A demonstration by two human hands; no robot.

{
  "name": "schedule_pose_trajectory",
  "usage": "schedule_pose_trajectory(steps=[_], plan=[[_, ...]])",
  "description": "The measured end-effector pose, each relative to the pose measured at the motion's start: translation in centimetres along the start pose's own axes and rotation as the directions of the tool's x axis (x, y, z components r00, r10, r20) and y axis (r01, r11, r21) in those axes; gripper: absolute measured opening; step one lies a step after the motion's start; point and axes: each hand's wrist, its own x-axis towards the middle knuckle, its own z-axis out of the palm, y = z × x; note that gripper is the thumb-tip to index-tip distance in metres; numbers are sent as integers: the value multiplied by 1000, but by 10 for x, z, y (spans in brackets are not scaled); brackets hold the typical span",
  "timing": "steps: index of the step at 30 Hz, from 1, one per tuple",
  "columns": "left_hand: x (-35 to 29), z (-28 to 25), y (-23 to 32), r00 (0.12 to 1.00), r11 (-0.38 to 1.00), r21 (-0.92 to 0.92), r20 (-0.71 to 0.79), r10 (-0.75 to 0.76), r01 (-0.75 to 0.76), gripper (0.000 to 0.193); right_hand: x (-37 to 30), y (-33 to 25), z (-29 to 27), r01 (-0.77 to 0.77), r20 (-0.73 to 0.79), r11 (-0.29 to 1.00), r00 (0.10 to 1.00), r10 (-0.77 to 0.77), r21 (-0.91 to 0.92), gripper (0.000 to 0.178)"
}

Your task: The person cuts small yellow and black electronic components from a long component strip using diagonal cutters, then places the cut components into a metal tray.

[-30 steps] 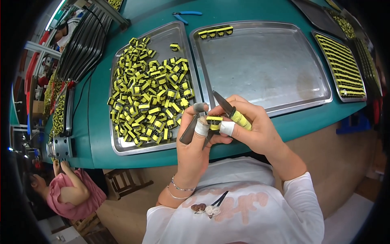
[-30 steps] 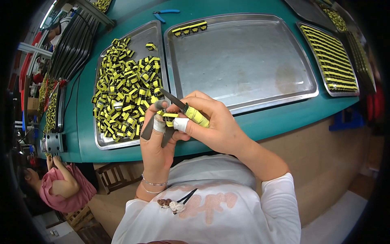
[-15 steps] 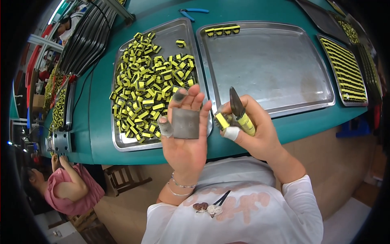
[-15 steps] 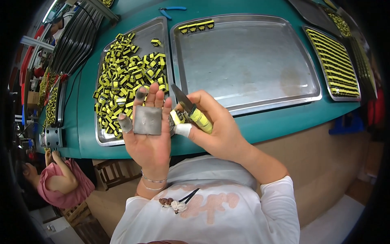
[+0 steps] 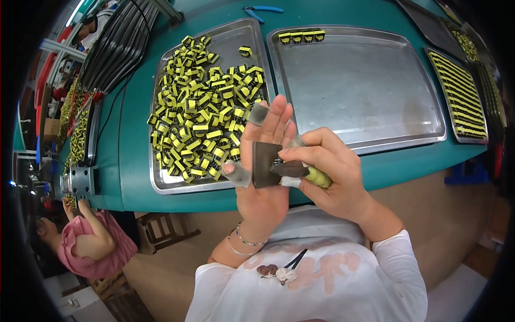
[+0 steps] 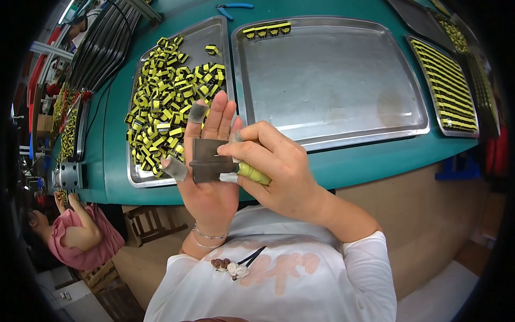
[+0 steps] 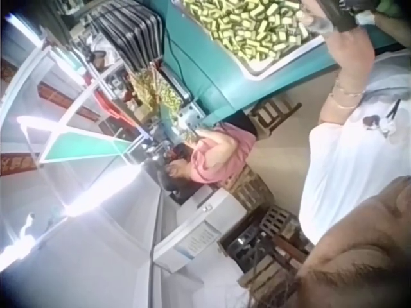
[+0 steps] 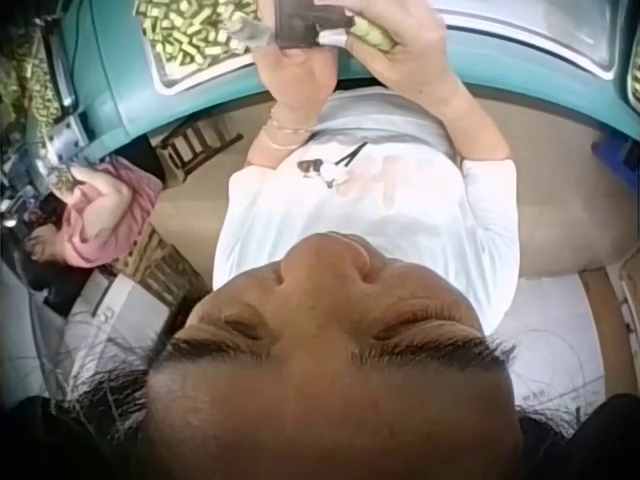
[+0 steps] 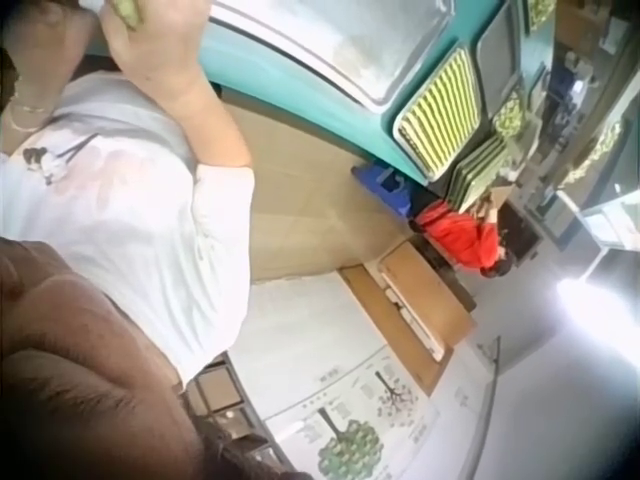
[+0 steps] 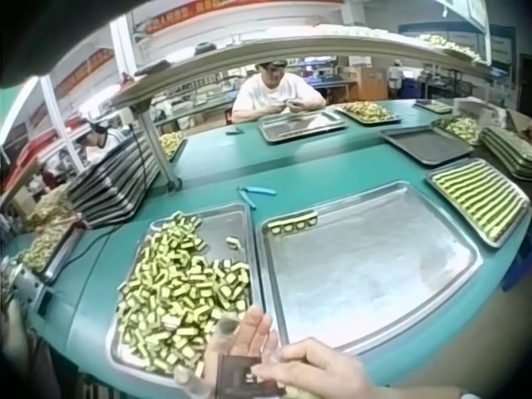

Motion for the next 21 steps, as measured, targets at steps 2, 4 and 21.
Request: schedule_pose_trajectory(steps=[2, 4, 21], plan=[[-1, -3, -2, 998, 996, 83, 51, 21, -26, 101, 0, -1, -2, 16, 14, 999, 1000, -16, -32, 45], [-1, -3, -1, 998, 993, 112, 66, 19, -26, 101, 2, -3, -4, 33, 29, 997, 999, -32, -63, 45], [-2, 2, -4, 997, 959, 283, 72, -12, -9, 113, 3, 7, -7, -16, 65, 993, 998, 8, 115, 36]])
